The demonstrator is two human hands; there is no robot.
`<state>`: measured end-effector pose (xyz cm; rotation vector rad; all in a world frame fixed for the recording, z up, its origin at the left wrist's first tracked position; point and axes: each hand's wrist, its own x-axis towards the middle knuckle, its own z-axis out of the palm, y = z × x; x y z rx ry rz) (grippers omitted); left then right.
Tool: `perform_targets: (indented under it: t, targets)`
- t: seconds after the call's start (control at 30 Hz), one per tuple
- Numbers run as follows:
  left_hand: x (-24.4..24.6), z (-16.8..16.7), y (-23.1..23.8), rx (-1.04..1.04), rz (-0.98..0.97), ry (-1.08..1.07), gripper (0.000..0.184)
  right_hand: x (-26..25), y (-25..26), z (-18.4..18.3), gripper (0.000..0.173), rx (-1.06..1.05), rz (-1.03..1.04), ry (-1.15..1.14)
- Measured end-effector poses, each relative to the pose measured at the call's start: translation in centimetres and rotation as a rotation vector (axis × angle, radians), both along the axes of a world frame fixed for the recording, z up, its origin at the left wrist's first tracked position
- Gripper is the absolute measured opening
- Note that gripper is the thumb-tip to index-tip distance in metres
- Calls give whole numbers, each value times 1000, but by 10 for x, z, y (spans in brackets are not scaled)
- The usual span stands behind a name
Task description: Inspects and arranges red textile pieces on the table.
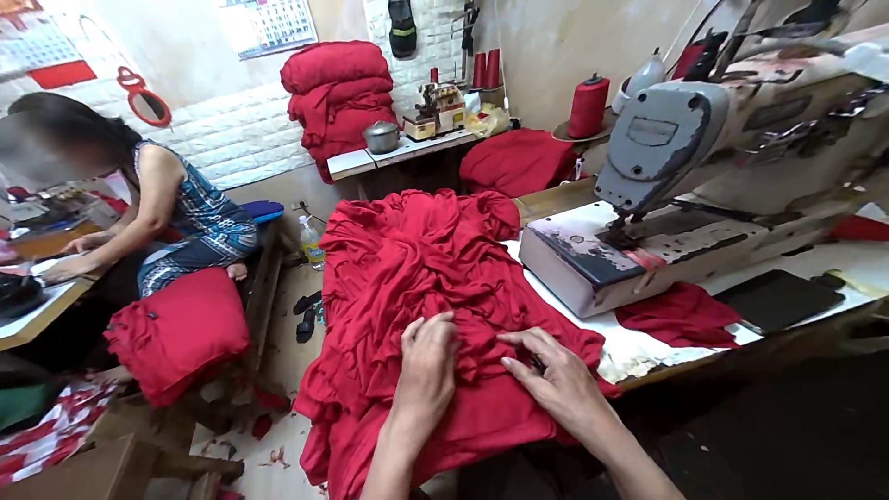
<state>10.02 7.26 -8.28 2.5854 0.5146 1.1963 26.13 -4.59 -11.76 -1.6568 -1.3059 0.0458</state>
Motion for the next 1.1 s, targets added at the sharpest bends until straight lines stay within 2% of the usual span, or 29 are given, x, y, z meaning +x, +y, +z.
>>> perform_targets:
  t: [0.13, 0.2, 0.33, 0.47, 0.5, 0.6, 0.63, 0.73, 0.8, 0.93, 1.1]
  targets:
    - [-22, -3, 8, -230, -52, -261, 34, 9, -1, -14, 22, 41, 10, -14]
    - [-22, -6, 4, -179, -27, -264, 38, 9, 1, -11, 26, 87, -14, -25]
    - [-11, -15, 1, 35, 100, -200, 24, 7, 10, 2, 21, 203, -102, -55]
    - [-9, -17, -2, 59, 166, -179, 18, 6, 21, 19, 33, 95, -19, -143]
    - [-9, -17, -3, 56, 177, -155, 23, 6, 23, 23, 31, 57, 16, -163]
    - [-9, -16, -4, 68, 157, -103, 59, -2, 31, 29, 17, 69, 93, -225]
    - [-8, -16, -4, 83, 136, -96, 59, -7, 33, 30, 16, 108, 121, -233]
    - [-11, -18, -1, 125, 91, -115, 28, -25, 32, 32, 15, 205, 161, -282]
    - [-15, -21, -5, 122, 92, -113, 18, -32, 26, 30, 15, 234, 127, -331]
    - [-24, -32, -17, 77, 123, -138, 22, -38, 11, 14, 16, 218, 122, -333]
    - [-30, -26, -25, -281, 4, -318, 21, -51, 4, -10, 18, 276, 112, -284]
